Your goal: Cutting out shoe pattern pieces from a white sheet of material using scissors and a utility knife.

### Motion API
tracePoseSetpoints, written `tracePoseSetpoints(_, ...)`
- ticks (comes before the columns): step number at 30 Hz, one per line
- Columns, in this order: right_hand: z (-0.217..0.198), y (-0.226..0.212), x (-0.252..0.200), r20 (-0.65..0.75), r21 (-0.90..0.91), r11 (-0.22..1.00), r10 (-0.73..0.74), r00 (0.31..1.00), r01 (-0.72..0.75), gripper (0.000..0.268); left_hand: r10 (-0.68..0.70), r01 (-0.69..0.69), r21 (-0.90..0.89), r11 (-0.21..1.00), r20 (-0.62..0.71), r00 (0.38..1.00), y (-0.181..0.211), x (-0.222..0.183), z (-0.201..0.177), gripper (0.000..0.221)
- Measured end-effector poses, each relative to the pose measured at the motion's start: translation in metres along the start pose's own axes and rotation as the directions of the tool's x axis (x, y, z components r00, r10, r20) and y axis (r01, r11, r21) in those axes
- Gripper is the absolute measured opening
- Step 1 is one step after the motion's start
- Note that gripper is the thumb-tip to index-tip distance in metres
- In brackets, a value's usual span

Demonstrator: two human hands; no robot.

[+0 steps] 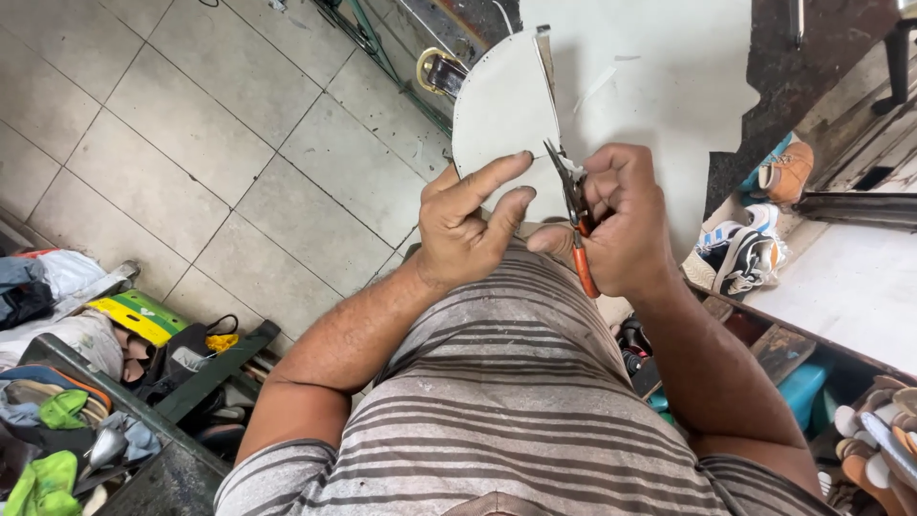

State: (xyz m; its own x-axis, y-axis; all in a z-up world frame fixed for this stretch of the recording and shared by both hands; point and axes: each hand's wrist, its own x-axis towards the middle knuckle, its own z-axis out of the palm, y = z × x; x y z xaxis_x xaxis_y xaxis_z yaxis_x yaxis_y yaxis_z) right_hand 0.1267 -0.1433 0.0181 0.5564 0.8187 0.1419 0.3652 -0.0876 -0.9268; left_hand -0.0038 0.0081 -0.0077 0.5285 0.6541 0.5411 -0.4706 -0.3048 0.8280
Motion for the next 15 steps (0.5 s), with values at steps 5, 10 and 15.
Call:
tracePoseSetpoints(5,0.012,-0.016,0.002,-0.026,0.042,0.999,0.005,1.0,-0.004,0.077,0.029,-0.029,0.04,0.999,-0.016,0.999,0.006,0.001,0.004,0.034)
tracePoseSetpoints(10,0.009,-0.003,-0.001,-0.031,0.066,0.998,0.015,0.999,-0.013,0.079,0.047,-0.046,0.041,0.998,-0.022,0.999,0.004,-0.002,0.005,0.034)
tracePoseSetpoints(15,0.009,-0.007,0.006,-0.013,0.009,1.0,-0.03,0.999,0.03,0.079,0.052,-0.052,0.016,0.999,0.003,0.999,-0.003,-0.007,0.006,0.035)
